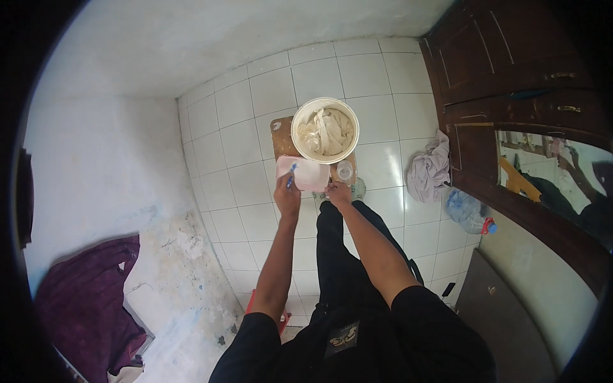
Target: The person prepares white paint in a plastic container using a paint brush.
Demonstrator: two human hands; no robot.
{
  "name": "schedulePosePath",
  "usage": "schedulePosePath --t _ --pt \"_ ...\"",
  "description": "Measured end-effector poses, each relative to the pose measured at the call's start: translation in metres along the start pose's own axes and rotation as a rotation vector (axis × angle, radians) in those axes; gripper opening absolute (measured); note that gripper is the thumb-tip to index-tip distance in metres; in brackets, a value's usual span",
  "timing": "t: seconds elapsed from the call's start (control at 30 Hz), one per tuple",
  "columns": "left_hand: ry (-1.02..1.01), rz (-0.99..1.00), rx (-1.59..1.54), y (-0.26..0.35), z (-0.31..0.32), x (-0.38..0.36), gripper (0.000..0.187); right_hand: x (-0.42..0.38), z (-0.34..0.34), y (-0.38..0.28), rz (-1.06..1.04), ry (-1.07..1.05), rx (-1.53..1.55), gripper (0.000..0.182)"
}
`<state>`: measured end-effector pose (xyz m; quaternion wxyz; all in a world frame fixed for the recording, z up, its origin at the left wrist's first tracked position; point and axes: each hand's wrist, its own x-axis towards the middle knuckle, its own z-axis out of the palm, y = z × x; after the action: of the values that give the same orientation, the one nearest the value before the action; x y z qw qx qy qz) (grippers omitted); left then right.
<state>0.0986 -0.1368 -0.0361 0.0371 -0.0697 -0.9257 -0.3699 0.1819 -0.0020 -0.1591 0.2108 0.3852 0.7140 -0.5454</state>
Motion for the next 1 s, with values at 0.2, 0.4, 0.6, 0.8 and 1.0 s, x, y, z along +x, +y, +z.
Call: schedulePosePath --t 0.2,0.4,0.6,0.8,1.0 --pt "-0.060 0.038 0.116 -0.018 0.005 0.008 0.029 -0.005 -0.004 -0.008 0.003 -0.001 -0.034 0.014" --pt "-0.192 0.116 -0.070 0.001 0.021 -0.014 0.034 0.005 0.005 0.010 -0.042 0.039 -0.041 0.014" --pt "-0.299 0.044 -0.169 0.018 0.019 -0.021 0.029 0.002 0.001 0.004 0.059 0.013 -0.005 0.024" --pt "-0.041 -0.375 -0.304 0.020 0.005 -0.009 0.012 -0.001 0.001 -0.001 0.033 0.018 0.020 0.014" --pt "-0.030 -0.447 -0.439 0.015 0.031 -0.003 0.012 -0.002 -0.002 -0.002 0.100 0.013 0.052 0.022"
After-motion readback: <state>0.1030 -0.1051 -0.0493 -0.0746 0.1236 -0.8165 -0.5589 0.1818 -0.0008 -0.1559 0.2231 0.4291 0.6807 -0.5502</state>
